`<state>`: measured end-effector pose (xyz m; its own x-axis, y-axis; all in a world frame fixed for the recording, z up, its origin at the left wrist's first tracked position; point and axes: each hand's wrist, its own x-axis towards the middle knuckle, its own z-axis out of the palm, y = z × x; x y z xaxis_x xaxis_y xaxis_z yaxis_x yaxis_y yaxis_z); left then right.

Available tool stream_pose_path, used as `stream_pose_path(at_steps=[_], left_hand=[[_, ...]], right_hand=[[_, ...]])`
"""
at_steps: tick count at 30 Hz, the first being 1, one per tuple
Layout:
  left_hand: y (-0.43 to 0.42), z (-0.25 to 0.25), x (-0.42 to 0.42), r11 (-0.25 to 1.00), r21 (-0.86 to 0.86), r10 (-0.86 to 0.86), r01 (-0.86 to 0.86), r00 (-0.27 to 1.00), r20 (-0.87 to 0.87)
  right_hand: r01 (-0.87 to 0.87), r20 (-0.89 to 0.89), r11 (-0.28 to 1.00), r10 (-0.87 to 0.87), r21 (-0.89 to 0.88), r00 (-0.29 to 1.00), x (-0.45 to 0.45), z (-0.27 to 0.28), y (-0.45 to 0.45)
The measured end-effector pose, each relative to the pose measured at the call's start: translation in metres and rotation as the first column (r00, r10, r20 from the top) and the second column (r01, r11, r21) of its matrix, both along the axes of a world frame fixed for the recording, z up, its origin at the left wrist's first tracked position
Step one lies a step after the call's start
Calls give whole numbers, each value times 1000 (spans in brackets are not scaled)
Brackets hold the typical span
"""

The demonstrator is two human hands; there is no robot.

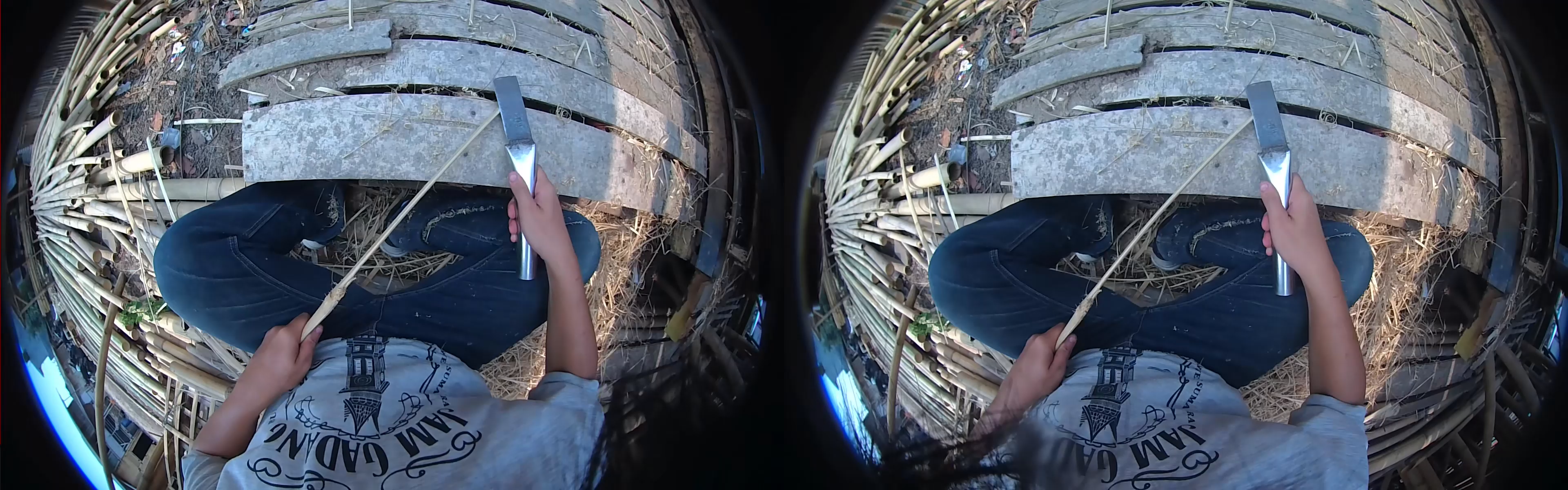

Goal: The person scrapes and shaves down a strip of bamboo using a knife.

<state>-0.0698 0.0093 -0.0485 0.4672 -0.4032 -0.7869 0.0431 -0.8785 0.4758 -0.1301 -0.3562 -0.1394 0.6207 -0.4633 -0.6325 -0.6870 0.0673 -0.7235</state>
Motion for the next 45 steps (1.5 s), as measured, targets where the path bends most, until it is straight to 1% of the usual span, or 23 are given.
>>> stream_pose_path(at_steps=[1, 3, 4, 5, 6, 8, 9, 11, 13, 16, 17, 18, 20, 23, 27, 28, 31, 33, 35, 37, 41, 44, 45], left_hand=[[-1, 1, 1, 1000, 21, -5, 5, 1000, -6], [0, -1, 2, 999, 44, -7, 8, 1000, -14], [2, -3, 3, 1000, 10, 8, -8, 999, -33], [4, -5, 4, 999, -23, 22, -23, 998, -53], [3, -5, 4, 999, -26, 26, -28, 998, -54], [2, -2, 4, 999, -13, 36, -37, 997, -69], [4, -3, 3, 999, -10, 36, -37, 997, -69], [7, -5, 3, 999, -16, 31, -32, 997, -76], [8, -4, 3, 1000, -8, 29, -30, 996, -88], [4, -4, 7, 999, -4, 40, -40, 994, -100], [5, -3, 6, 999, 6, 39, -39, 993, -113], [6, -2, 6, 999, 8, 40, -39, 992, -118], [6, -5, 7, 998, 44, 51, -45, 990, -134], [4, -4, 6, 999, 5, 49, -49, 993, -112], [2, -1, 8, 998, 15, 55, -53, 989, -137], [2, -2, 7, 999, 19, 44, -42, 992, -122], [6, -3, 1, 999, 11, 31, -30, 997, -65], [7, -4, 2, 1000, -6, 20, -20, 999, -28], [8, -6, 3, 999, -3, 32, -32, 998, -60], [8, -5, 2, 1000, 3, 26, -26, 998, -63], [8, -5, 1, 1000, -8, 24, -24, 999, -37], [8, -4, 0, 1000, -18, 24, -24, 1000, -16], [8, -4, 0, 1000, -16, 25, -25, 1000, -16]], right_hand=[[-2, -2, 1000, 2, -1, 1000, -2, 0, 0], [-102, -28, 989, 106, 103, 994, -7, 2, 0], [-150, -6, 967, 154, 206, 988, -10, 5, 13], [-151, -8, 967, 156, 206, 988, -13, 9, 31], [-277, 35, 955, 275, 103, 961, -15, 12, 49], [-393, 64, 920, 392, -1, 918, -16, 13, 55], [-388, 48, 922, 388, -6, 920, -12, 13, 49], [-279, 13, 959, 280, -54, 960, -3, 9, 34], [-212, -43, 938, 209, -274, 977, 1, -8, 8], [-223, -55, 925, 217, -308, 975, 4, 1, 9], [-230, -62, 926, 222, -300, 973, -2, 2, 18], [-272, -24, 927, 275, -259, 961, -8, 4, 29], [-338, -28, 922, 339, -188, 940, -12, 12, 43], [-357, -53, 924, 353, -138, 934, -11, 20, 38], [-179, -90, 956, 162, -231, 983, 2, 4, 19], [-193, -38, 930, 191, -312, 981, -5, -9, 23], [-224, -70, 913, 213, -342, 974, -11, 1, 45], [-209, -33, 915, 211, -344, 977, -14, 2, 48], [-201, -11, 919, 210, -339, 978, -17, 0, 50], [-163, -34, 957, 160, -240, 987, -20, -1, 53], [-126, 31, 965, 136, -230, 990, -29, -12, 57], [-109, 73, 970, 127, -218, 989, -27, -7, 59], [-64, 43, 992, 69, -105, 997, -23, 3, 61]])
